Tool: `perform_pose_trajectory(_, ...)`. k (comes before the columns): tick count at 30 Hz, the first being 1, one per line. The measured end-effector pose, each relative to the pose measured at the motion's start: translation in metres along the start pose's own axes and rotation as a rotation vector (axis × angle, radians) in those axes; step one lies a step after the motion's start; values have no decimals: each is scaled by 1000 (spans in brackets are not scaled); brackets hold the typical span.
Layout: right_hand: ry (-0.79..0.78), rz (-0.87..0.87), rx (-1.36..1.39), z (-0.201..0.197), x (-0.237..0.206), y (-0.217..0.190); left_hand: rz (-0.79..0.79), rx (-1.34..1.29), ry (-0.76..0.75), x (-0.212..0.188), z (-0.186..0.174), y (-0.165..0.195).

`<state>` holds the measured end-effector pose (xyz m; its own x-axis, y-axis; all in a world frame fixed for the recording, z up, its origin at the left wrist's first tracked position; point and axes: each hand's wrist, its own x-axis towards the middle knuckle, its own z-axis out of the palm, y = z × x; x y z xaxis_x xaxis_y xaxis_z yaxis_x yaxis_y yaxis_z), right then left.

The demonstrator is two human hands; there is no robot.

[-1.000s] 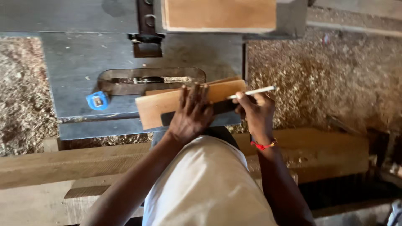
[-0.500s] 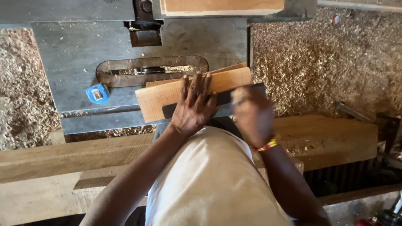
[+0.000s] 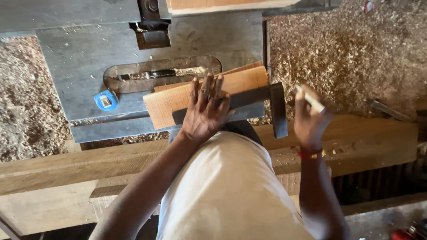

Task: The person marks a wooden plank with a pencil using a square ruler and a tape measure on a table saw. The person then cuts the plank with the table saw and repeats the measuring and marking process on the cut pieces.

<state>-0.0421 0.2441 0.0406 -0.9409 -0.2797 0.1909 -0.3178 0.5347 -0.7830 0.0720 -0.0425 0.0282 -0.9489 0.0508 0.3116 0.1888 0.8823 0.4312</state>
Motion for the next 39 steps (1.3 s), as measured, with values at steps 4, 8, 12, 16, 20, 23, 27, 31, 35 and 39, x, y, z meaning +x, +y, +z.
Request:
perform_pose_trajectory(4, 44, 291, 238, 14, -42, 1, -23, 3, -16, 4, -5, 5)
perform_pose_trajectory(8, 116, 330, 279, 25, -41, -8, -55, -103, 12, 12, -12, 3)
perform_pose_trajectory(12, 101, 288, 265, 29, -18, -12, -94, -203, 88, 32, -9, -7)
perform_pose_trajectory(16, 107, 341, 294, 36, -5, -11, -144, -170, 164, 42, -7, -9)
perform_pose_trajectory(20, 115, 381, 303, 41, -2, -9, -165, -157, 198, 48, -6, -6)
perform_pose_trajectory(23, 118, 309, 284, 42, -1, -8, -199, -159, 193, 48, -4, -5)
perform_pose_trajectory(27, 133, 282, 291, 42, -1, -6, -189, -151, 225, 48, 2, -7)
perform_pose_trajectory(31, 141, 306, 251, 44, -5, -2, -199, -161, 210, 50, 6, -9)
perform_pose_trajectory(35, 138, 327, 256, 46, -3, 0, -210, -155, 192, 51, 6, -9)
perform_pose_trajectory(39, 160, 100, 183, 38, 8, -11, -201, -169, 202, 53, 3, -9)
